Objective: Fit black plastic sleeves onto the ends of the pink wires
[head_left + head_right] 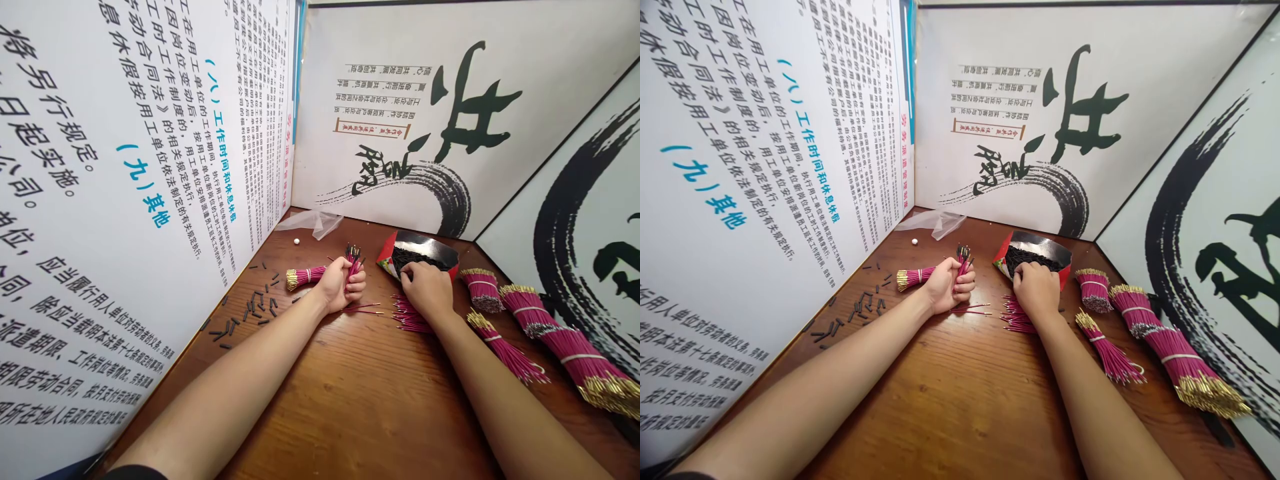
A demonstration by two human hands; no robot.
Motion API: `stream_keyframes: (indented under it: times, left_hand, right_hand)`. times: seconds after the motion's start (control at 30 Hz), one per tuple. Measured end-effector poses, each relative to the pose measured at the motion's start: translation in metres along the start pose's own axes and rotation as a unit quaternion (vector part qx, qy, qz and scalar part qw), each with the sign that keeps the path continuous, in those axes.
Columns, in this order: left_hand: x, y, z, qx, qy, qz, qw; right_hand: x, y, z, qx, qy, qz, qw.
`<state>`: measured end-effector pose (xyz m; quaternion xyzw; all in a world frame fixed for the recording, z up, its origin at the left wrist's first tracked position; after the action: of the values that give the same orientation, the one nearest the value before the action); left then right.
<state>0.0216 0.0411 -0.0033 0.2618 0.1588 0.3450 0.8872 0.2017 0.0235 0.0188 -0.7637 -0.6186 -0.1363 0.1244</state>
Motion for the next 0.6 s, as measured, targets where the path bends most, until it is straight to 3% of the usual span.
stream_keyframes:
  times: [0.23,0.4,0.5,0.6]
  left_hand:
    - [0.0,0.003,-0.003,-0.039,0.001,-0.002,0.999]
    - [0.0,0.002,-0.001,-0.021,0.003,0.012,1.0]
    - [0.0,0.001,0.0,-0.003,-0.001,0.011,1.0]
    - [-0.001,-0.001,0.0,0.012,0.002,0.002,1.0]
  right_hand:
    - [-0.001,0.0,0.001,0.019,0.01,-0.002,1.0]
    - [-0.001,0.003,-0.005,0.088,0.086,0.004,0.992]
    - [-0.002,0.003,-0.011,0.201,0.139,0.002,0.97]
    - [0.0,0.0,-0.013,0.362,0.148,0.013,0.92]
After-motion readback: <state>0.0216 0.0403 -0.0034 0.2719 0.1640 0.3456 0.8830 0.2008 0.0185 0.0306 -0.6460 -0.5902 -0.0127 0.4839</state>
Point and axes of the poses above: each hand's wrist, its own x-axis towards the middle knuckle, its own z-axis out of the palm, y = z × x, the point moved 5 cm from there along x, towards the middle knuckle, and after that the axes turned 3 degrees about z, right-handed, at the moved point
